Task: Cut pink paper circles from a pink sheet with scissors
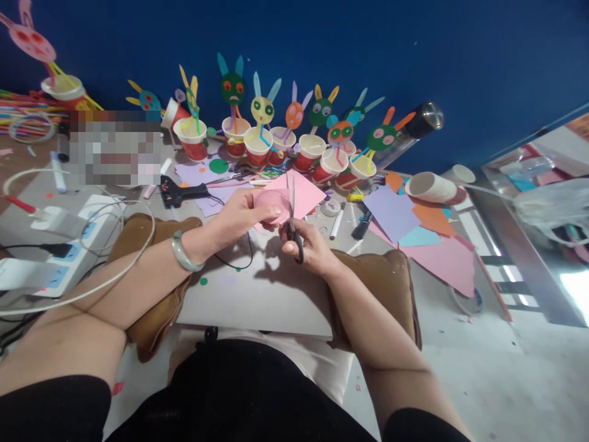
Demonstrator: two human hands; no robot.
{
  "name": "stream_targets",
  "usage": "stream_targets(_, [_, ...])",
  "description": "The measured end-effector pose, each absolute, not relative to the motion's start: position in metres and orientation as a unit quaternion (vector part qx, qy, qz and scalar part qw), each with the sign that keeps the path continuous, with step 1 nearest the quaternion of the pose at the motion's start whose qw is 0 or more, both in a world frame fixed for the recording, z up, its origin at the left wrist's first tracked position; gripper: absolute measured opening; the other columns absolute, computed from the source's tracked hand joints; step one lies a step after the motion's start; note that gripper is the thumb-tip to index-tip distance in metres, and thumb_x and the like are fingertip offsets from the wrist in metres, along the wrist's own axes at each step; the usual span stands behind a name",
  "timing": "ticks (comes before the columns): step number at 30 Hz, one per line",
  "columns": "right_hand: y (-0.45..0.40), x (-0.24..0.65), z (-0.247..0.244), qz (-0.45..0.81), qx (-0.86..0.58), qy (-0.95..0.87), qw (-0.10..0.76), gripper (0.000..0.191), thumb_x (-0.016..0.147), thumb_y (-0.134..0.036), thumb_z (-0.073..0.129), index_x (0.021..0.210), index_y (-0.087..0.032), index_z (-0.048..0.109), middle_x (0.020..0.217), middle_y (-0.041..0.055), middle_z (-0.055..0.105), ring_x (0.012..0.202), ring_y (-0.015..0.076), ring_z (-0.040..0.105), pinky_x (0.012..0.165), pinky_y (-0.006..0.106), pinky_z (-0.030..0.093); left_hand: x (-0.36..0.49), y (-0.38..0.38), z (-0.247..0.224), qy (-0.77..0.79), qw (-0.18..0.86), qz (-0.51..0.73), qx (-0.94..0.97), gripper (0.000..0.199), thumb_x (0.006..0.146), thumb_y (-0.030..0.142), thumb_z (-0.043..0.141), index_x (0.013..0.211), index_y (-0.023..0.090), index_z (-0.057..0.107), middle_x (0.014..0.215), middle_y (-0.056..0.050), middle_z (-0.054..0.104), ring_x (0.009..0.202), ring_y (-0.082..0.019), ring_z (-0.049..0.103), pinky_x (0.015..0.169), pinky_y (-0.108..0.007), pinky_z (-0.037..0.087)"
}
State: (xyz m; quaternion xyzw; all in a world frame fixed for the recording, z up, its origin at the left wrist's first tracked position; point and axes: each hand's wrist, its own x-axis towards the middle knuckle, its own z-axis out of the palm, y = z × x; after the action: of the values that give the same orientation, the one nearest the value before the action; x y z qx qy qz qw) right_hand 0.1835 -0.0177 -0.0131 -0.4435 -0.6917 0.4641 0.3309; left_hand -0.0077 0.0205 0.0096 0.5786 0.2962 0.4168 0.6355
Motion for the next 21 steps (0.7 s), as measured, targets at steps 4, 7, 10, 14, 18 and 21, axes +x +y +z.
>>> stream_targets(4, [-0.0174, 0.1828, -0.0132, 0.458, -0.437, -0.699, 0.333, 0.068, 0.067, -0.085, 0.064, 0.071, -0.018, 0.054, 0.066, 0.0005, 0.054, 0.063, 0.013, 0.045, 0.061, 0.027, 0.035, -0.0083, 0.0207, 0.01, 0.297, 0.632, 0.417, 0.583, 0.021, 0.075, 0.028, 0.068, 0.06, 0.015, 0.059, 0.063, -0.002, 0.062, 0.06, -0.01, 0.056, 0.058, -0.023, 0.048])
stream_targets(7, [-0.0173, 0.182, -0.0125, 0.455, -0.432, -0.704, 0.334, 0.067, 0.068, -0.084, 0.063, 0.069, -0.018, 0.053, 0.065, 0.0004, 0.055, 0.062, 0.0128, 0.044, 0.061, 0.027, 0.036, -0.0087, 0.0209, 0.0083, 0.306, 0.633, 0.416, 0.577, 0.018, 0.076, 0.026, 0.068, 0.064, 0.015, 0.061, 0.065, -0.001, 0.061, 0.06, -0.01, 0.055, 0.058, -0.023, 0.048])
stream_targets(10, [-0.017, 0.1812, -0.0121, 0.455, -0.433, -0.703, 0.332, 0.069, 0.067, -0.085, 0.063, 0.068, -0.018, 0.053, 0.065, 0.0008, 0.055, 0.062, 0.0129, 0.045, 0.061, 0.027, 0.036, -0.0084, 0.0212, 0.0064, 0.306, 0.633, 0.419, 0.574, 0.014, 0.076, 0.025, 0.067, 0.067, 0.014, 0.063, 0.065, 0.0, 0.061, 0.06, -0.009, 0.055, 0.058, -0.022, 0.047])
stream_targets(14, [-0.0168, 0.1807, -0.0126, 0.455, -0.437, -0.704, 0.325, 0.069, 0.066, -0.086, 0.062, 0.067, -0.018, 0.052, 0.065, 0.0011, 0.056, 0.063, 0.0133, 0.046, 0.062, 0.027, 0.037, -0.0083, 0.0213, 0.0063, 0.3, 0.631, 0.421, 0.578, 0.019, 0.076, 0.025, 0.067, 0.062, 0.015, 0.06, 0.063, -0.001, 0.061, 0.06, -0.01, 0.056, 0.058, -0.023, 0.047])
stream_targets(18, [-0.0172, 0.1809, -0.0128, 0.455, -0.437, -0.706, 0.322, 0.069, 0.066, -0.087, 0.061, 0.067, -0.018, 0.053, 0.065, 0.001, 0.054, 0.063, 0.0137, 0.046, 0.062, 0.028, 0.037, -0.0089, 0.021, 0.0084, 0.301, 0.625, 0.427, 0.58, 0.019, 0.077, 0.024, 0.067, 0.061, 0.015, 0.06, 0.062, 0.0, 0.06, 0.058, -0.009, 0.054, 0.056, -0.022, 0.046])
stream_targets(21, [-0.0175, 0.1809, -0.0128, 0.45, -0.439, -0.707, 0.323, 0.07, 0.066, -0.087, 0.061, 0.066, -0.018, 0.053, 0.064, 0.0006, 0.053, 0.063, 0.0135, 0.045, 0.062, 0.028, 0.036, -0.0089, 0.021, 0.0095, 0.301, 0.622, 0.426, 0.584, 0.02, 0.077, 0.025, 0.067, 0.06, 0.015, 0.06, 0.061, 0.0, 0.06, 0.059, -0.01, 0.054, 0.057, -0.022, 0.047])
